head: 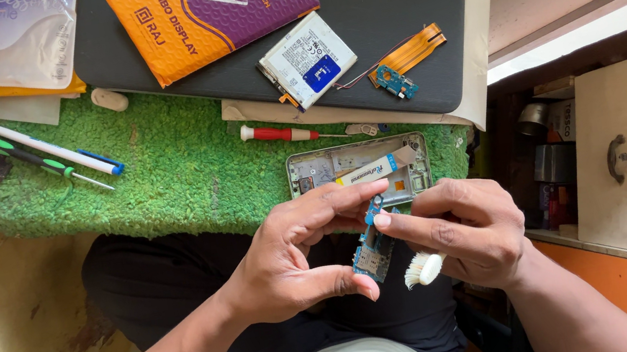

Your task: The person disassembles a smartphone on a small workbench, lifting out the battery and flex cables and setting them aside. They then pick up the phone motherboard and clean its surface and connectors using a brush and a cotton swab, turning the board over to work on different sides.

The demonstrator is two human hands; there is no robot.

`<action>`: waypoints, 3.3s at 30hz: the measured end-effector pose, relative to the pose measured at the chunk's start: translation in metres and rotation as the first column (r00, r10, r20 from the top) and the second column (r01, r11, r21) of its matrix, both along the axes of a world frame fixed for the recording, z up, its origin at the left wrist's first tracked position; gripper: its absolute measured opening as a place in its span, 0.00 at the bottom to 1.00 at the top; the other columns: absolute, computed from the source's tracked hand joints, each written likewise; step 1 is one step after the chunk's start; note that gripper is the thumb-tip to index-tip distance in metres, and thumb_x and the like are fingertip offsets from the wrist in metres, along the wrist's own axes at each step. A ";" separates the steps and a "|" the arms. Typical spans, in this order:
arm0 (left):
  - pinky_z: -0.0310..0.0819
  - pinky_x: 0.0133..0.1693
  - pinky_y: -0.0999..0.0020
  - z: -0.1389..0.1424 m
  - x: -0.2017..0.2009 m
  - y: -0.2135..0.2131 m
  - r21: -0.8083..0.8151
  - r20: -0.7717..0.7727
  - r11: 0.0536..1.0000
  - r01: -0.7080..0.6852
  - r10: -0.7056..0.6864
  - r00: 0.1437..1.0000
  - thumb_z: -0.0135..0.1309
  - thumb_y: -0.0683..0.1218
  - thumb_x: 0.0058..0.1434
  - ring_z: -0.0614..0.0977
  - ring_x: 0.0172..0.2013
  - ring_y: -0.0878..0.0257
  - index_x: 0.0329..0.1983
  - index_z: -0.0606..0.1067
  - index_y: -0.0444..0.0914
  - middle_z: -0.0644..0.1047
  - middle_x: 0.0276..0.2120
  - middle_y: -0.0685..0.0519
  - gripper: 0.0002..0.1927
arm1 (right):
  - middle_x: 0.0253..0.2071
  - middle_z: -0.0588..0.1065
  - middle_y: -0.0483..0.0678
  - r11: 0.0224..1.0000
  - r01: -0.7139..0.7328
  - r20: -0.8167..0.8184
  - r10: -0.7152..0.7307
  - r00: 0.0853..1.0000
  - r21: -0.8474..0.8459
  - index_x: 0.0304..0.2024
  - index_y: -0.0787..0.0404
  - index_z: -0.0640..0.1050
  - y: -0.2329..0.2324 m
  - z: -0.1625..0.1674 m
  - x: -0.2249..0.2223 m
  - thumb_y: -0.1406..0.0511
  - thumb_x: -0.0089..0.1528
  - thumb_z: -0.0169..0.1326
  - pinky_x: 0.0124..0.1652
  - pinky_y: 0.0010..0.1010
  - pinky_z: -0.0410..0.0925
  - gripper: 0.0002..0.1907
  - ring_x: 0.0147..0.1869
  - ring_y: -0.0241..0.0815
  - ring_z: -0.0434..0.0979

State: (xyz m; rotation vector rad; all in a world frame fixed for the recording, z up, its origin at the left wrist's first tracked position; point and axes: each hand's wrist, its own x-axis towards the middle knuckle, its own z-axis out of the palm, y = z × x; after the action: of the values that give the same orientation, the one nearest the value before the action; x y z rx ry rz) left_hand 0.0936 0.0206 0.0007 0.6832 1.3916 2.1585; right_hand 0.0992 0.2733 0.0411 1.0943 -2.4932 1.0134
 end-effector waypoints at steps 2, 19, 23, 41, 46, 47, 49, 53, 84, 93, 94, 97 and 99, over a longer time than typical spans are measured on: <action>0.76 0.67 0.62 0.000 0.000 0.001 0.012 0.007 1.000 0.002 -0.002 1.000 0.71 0.44 0.57 0.80 0.64 0.59 0.73 0.66 0.32 0.73 0.66 0.45 0.42 | 0.33 0.72 0.43 1.000 0.001 0.003 -0.001 1.000 -0.001 0.49 0.55 0.83 0.000 0.000 0.000 0.69 0.53 0.66 0.28 0.28 0.67 0.21 0.30 0.35 0.75; 0.71 0.68 0.63 -0.001 0.005 0.001 0.121 0.158 0.992 -0.026 0.006 0.987 0.69 0.42 0.59 0.74 0.66 0.62 0.76 0.63 0.33 0.69 0.69 0.49 0.43 | 0.43 0.75 0.50 0.952 0.307 0.101 -0.306 0.947 0.007 0.61 0.61 0.76 -0.010 0.008 0.005 0.65 0.65 0.57 0.37 0.27 0.71 0.21 0.39 0.38 0.76; 0.71 0.66 0.63 -0.003 0.006 -0.002 0.207 0.300 0.977 -0.052 -0.013 0.954 0.68 0.43 0.61 0.75 0.61 0.62 0.77 0.60 0.33 0.70 0.67 0.49 0.44 | 0.47 0.70 0.53 0.918 0.393 0.231 -0.374 0.898 -0.042 0.70 0.65 0.67 -0.015 0.017 0.008 0.62 0.65 0.44 0.48 0.30 0.66 0.30 0.49 0.43 0.70; 0.66 0.66 0.69 0.003 0.024 -0.027 -0.053 -0.020 0.986 -0.156 0.155 0.988 0.63 0.49 0.64 0.71 0.64 0.65 0.80 0.59 0.37 0.69 0.64 0.52 0.43 | 0.38 0.76 0.49 0.951 0.291 -0.053 -0.287 0.957 0.102 0.54 0.55 0.82 -0.043 0.021 0.025 0.76 0.61 0.64 0.35 0.30 0.72 0.20 0.35 0.38 0.78; 0.67 0.67 0.68 0.005 0.026 -0.029 -0.016 0.032 0.985 -0.173 0.173 0.984 0.64 0.50 0.64 0.73 0.63 0.64 0.79 0.60 0.37 0.68 0.64 0.52 0.43 | 0.35 0.75 0.46 0.980 0.181 0.036 -0.185 0.982 0.083 0.52 0.54 0.83 -0.045 0.023 0.024 0.76 0.59 0.63 0.32 0.28 0.70 0.20 0.33 0.37 0.77; 0.68 0.67 0.67 0.005 0.025 -0.029 -0.004 0.045 0.985 -0.173 0.173 0.984 0.64 0.51 0.64 0.73 0.63 0.64 0.79 0.60 0.37 0.68 0.64 0.52 0.43 | 0.35 0.75 0.46 0.983 0.165 0.041 -0.169 0.985 0.085 0.52 0.54 0.83 -0.045 0.023 0.024 0.75 0.58 0.64 0.32 0.28 0.70 0.20 0.33 0.37 0.77; 0.68 0.67 0.67 0.004 0.024 -0.029 -0.009 0.032 0.984 -0.176 0.176 0.984 0.64 0.50 0.64 0.73 0.63 0.63 0.79 0.60 0.37 0.68 0.64 0.52 0.43 | 0.36 0.76 0.47 0.976 0.196 0.034 -0.200 0.979 0.099 0.52 0.55 0.83 -0.046 0.023 0.025 0.76 0.59 0.63 0.32 0.28 0.70 0.20 0.32 0.37 0.77; 0.69 0.67 0.66 0.001 0.023 -0.028 -0.022 0.031 0.984 -0.176 0.176 0.984 0.65 0.49 0.63 0.73 0.62 0.63 0.79 0.60 0.37 0.69 0.64 0.52 0.44 | 0.36 0.76 0.48 0.958 0.262 -0.045 -0.258 0.965 0.114 0.52 0.56 0.83 -0.045 0.021 0.023 0.76 0.61 0.63 0.33 0.29 0.70 0.18 0.33 0.38 0.78; 0.77 0.60 0.66 -0.008 0.014 -0.017 0.257 0.324 0.953 -0.162 0.073 0.943 0.68 0.35 0.58 0.76 0.59 0.62 0.72 0.62 0.34 0.70 0.66 0.47 0.41 | 0.32 0.74 0.44 0.995 0.074 0.198 -0.086 0.976 0.064 0.52 0.50 0.83 -0.013 0.017 0.001 0.74 0.58 0.63 0.31 0.26 0.70 0.21 0.31 0.34 0.76; 0.73 0.64 0.64 -0.006 0.011 -0.014 0.269 0.312 0.950 -0.159 0.070 0.947 0.67 0.35 0.59 0.75 0.63 0.60 0.73 0.61 0.34 0.70 0.67 0.46 0.41 | 0.31 0.73 0.44 0.998 0.015 0.231 -0.027 0.973 0.055 0.52 0.50 0.83 -0.009 0.021 0.003 0.74 0.57 0.62 0.29 0.26 0.69 0.22 0.30 0.33 0.75; 0.73 0.64 0.64 -0.006 0.011 -0.015 0.266 0.316 0.952 -0.152 0.063 0.947 0.67 0.34 0.58 0.75 0.63 0.60 0.73 0.61 0.33 0.70 0.67 0.46 0.41 | 0.31 0.73 0.44 0.994 0.071 0.164 -0.085 0.983 0.088 0.52 0.50 0.83 -0.009 0.020 0.001 0.76 0.57 0.60 0.30 0.27 0.69 0.23 0.30 0.34 0.75; 0.75 0.62 0.63 -0.007 0.013 -0.014 0.258 0.333 0.955 -0.144 0.052 0.941 0.67 0.35 0.58 0.76 0.62 0.60 0.72 0.61 0.33 0.70 0.66 0.46 0.41 | 0.30 0.73 0.44 0.985 0.131 0.127 -0.145 0.981 0.113 0.53 0.51 0.83 -0.010 0.021 0.001 0.75 0.58 0.61 0.29 0.28 0.68 0.22 0.30 0.35 0.75; 0.74 0.63 0.63 -0.007 0.011 -0.014 0.270 0.331 0.950 -0.157 0.062 0.942 0.68 0.35 0.57 0.75 0.63 0.60 0.72 0.61 0.33 0.70 0.67 0.46 0.42 | 0.30 0.73 0.44 0.994 -0.006 0.232 -0.019 0.972 0.106 0.52 0.50 0.83 -0.010 0.024 0.000 0.74 0.58 0.63 0.29 0.29 0.68 0.22 0.29 0.36 0.75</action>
State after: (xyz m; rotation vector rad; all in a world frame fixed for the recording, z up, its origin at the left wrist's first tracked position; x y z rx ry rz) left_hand 0.1047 0.0065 -0.0067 0.3370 0.9719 2.4621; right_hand 0.0993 0.2636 0.0647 1.0495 -2.7633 1.0743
